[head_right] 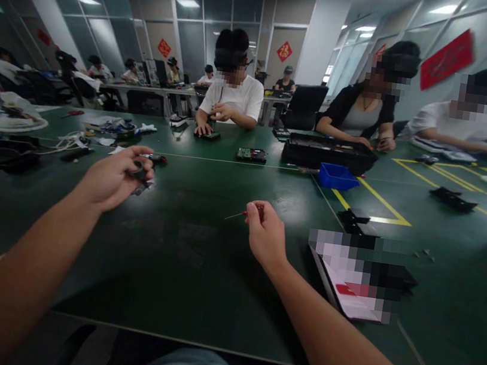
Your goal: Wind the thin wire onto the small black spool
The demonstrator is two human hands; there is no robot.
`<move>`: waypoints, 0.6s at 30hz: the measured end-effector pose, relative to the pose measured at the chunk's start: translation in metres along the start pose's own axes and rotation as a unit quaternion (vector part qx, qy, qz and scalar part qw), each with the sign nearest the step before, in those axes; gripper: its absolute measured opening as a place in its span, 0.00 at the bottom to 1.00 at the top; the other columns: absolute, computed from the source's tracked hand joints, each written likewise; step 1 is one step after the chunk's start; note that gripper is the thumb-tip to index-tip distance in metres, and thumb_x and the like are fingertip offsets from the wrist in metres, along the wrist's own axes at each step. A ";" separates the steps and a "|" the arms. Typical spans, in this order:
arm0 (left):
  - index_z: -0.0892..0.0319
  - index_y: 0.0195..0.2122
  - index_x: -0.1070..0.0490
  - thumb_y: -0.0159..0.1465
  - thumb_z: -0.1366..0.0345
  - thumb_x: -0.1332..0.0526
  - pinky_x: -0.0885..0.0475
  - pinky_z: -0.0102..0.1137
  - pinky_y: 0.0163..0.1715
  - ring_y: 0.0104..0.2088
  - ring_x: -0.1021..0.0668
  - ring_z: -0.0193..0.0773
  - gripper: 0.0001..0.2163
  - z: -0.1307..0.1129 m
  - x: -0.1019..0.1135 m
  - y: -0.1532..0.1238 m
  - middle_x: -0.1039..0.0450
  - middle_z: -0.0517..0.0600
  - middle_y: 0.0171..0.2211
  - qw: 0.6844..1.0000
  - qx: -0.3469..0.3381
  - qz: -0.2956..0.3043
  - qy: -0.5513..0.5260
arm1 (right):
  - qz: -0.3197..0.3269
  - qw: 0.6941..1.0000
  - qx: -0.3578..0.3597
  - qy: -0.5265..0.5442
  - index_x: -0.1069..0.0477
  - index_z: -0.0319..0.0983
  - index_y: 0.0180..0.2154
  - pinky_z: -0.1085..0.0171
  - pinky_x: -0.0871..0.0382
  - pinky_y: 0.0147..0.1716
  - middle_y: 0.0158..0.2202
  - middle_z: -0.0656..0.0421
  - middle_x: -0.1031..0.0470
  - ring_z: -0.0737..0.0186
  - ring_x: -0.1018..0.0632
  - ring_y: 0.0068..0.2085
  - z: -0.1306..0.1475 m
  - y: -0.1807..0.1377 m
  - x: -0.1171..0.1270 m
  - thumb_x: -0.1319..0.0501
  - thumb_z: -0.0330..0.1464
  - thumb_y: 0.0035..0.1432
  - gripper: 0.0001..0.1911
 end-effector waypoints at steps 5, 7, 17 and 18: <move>0.61 0.51 0.35 0.57 0.74 0.48 0.32 0.36 0.41 0.34 0.26 0.38 0.20 0.032 -0.092 -0.018 0.29 0.49 0.32 0.982 0.002 0.162 0.094 | 0.019 0.999 0.003 -0.028 0.24 0.40 0.36 0.61 0.34 0.30 0.25 0.59 0.24 0.59 0.24 0.28 0.008 -0.001 0.000 0.43 0.48 0.65 0.19; 0.60 0.55 0.37 0.61 0.72 0.49 0.32 0.37 0.44 0.35 0.25 0.39 0.20 0.047 -0.114 -0.029 0.28 0.49 0.33 0.962 -0.026 0.214 0.165 | 0.025 0.999 0.000 -0.027 0.24 0.40 0.35 0.61 0.35 0.29 0.23 0.60 0.25 0.60 0.25 0.26 0.009 -0.001 -0.001 0.42 0.49 0.64 0.20; 0.58 0.65 0.43 0.59 0.75 0.42 0.31 0.41 0.54 0.51 0.27 0.46 0.32 0.122 -0.110 -0.041 0.30 0.56 0.50 0.873 -0.088 0.285 0.386 | 0.048 0.999 0.003 0.019 0.27 0.40 0.46 0.60 0.31 0.34 0.30 0.59 0.23 0.59 0.22 0.33 0.002 -0.003 -0.010 0.43 0.43 0.65 0.16; 0.59 0.64 0.41 0.60 0.75 0.43 0.31 0.42 0.55 0.52 0.27 0.46 0.29 0.124 -0.108 -0.038 0.30 0.56 0.50 0.875 -0.097 0.275 0.386 | 0.052 0.998 0.004 0.016 0.27 0.40 0.47 0.60 0.31 0.34 0.30 0.59 0.23 0.59 0.22 0.33 0.003 -0.003 -0.010 0.43 0.43 0.65 0.16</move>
Point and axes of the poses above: each hand's wrist, its own y-axis towards the middle knuckle, its own x-axis out of the back of the hand, z = x × y, the point moved 5 cm from there along y, towards the middle knuckle
